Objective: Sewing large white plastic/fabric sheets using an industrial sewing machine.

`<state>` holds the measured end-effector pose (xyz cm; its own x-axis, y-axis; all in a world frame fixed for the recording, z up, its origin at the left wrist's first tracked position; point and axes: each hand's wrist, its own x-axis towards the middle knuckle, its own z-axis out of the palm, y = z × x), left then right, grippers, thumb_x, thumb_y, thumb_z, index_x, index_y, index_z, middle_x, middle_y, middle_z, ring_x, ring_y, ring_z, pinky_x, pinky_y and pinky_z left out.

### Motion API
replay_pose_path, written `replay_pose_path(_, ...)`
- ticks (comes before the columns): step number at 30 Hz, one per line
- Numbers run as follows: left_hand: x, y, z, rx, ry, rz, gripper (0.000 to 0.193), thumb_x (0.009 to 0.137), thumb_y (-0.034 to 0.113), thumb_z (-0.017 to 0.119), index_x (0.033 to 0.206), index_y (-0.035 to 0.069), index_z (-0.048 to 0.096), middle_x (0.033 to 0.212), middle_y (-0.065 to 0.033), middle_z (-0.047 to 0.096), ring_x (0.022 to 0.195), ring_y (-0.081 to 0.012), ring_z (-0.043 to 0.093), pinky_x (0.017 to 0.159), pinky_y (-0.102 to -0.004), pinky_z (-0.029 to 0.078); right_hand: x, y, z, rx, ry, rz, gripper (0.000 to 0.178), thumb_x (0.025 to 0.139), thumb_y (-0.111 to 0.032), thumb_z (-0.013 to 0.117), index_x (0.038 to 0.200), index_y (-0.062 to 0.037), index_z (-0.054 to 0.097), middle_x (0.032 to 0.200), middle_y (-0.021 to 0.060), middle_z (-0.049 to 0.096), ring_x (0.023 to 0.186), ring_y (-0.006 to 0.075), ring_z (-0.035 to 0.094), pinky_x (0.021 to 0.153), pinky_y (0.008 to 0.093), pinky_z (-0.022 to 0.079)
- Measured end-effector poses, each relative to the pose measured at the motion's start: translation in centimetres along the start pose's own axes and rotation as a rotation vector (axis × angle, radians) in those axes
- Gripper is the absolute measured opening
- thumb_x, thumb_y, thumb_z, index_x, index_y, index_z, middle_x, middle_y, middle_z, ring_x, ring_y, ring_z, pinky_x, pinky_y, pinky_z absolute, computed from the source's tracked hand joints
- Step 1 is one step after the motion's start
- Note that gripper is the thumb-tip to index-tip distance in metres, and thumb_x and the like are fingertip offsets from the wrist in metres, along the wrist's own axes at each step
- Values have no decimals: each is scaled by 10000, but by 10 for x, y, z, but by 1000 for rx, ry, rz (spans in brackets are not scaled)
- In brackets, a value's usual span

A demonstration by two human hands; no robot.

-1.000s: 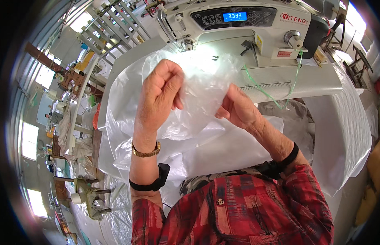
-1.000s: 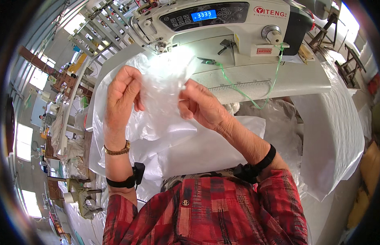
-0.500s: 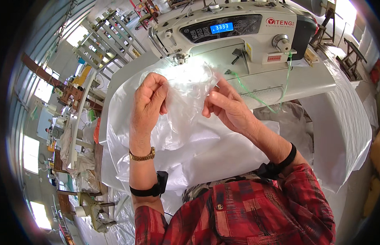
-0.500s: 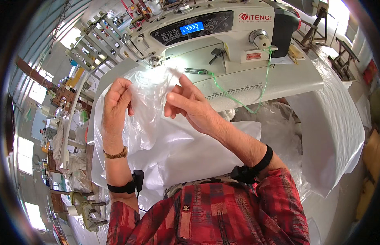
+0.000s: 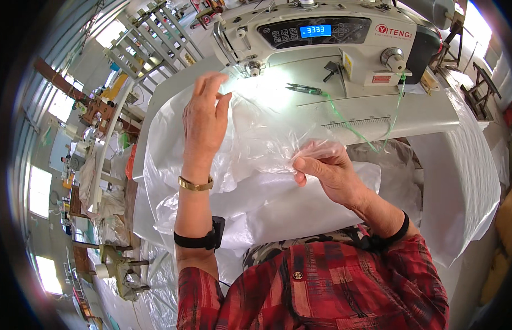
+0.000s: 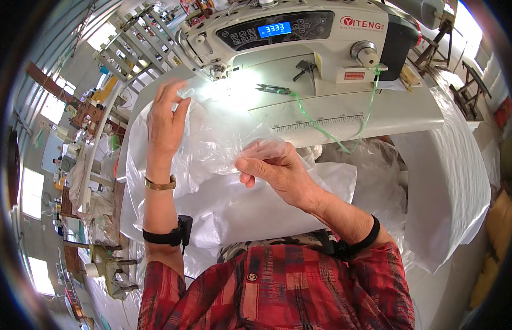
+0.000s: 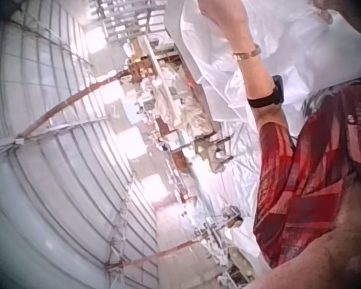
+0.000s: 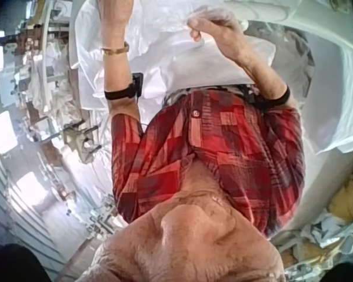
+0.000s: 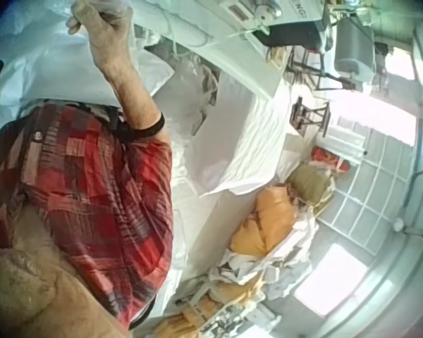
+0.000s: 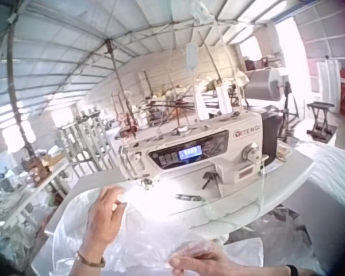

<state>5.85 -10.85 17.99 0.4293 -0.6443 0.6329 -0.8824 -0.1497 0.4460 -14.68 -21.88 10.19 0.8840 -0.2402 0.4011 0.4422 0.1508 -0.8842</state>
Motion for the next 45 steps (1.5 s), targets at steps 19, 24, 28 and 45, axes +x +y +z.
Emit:
replay_pose_path(19, -57, 46, -15, -491, -375, -124, 154, 852, 128, 725, 808, 1, 651, 680, -6, 597, 580, -60, 476, 524, -228, 384, -1, 8, 15, 179, 232, 42, 207, 931, -208, 650, 777, -70, 655, 585, -19, 548, 527, 55, 484, 499, 226, 397)
replay_pose_path(24, -56, 41, -17, -532, -367, -197, 200, 892, 175, 696, 815, -6, 659, 660, 8, 601, 563, -47, 473, 512, -216, 383, -4, 15, 14, 120, 242, 63, 252, 946, -233, 633, 743, -85, 618, 605, -17, 543, 529, 51, 484, 500, 219, 390)
replay_pose_path(28, -56, 38, -19, -530, -320, -283, 203, 907, 181, 673, 811, 4, 657, 678, 10, 597, 554, -44, 469, 506, -200, 378, -7, 19, 14, 115, 248, 61, 244, 958, -241, 617, 769, -86, 623, 624, -13, 546, 541, 57, 492, 517, 227, 400)
replay_pose_path(45, -57, 39, -24, -675, -255, -307, 153, 888, 136, 697, 845, 13, 617, 697, 40, 567, 589, -10, 464, 512, -175, 367, -13, 22, 10, 93, 238, -5, 205, 994, -217, 552, 919, -33, 602, 766, 36, 623, 651, 97, 552, 626, 242, 460)
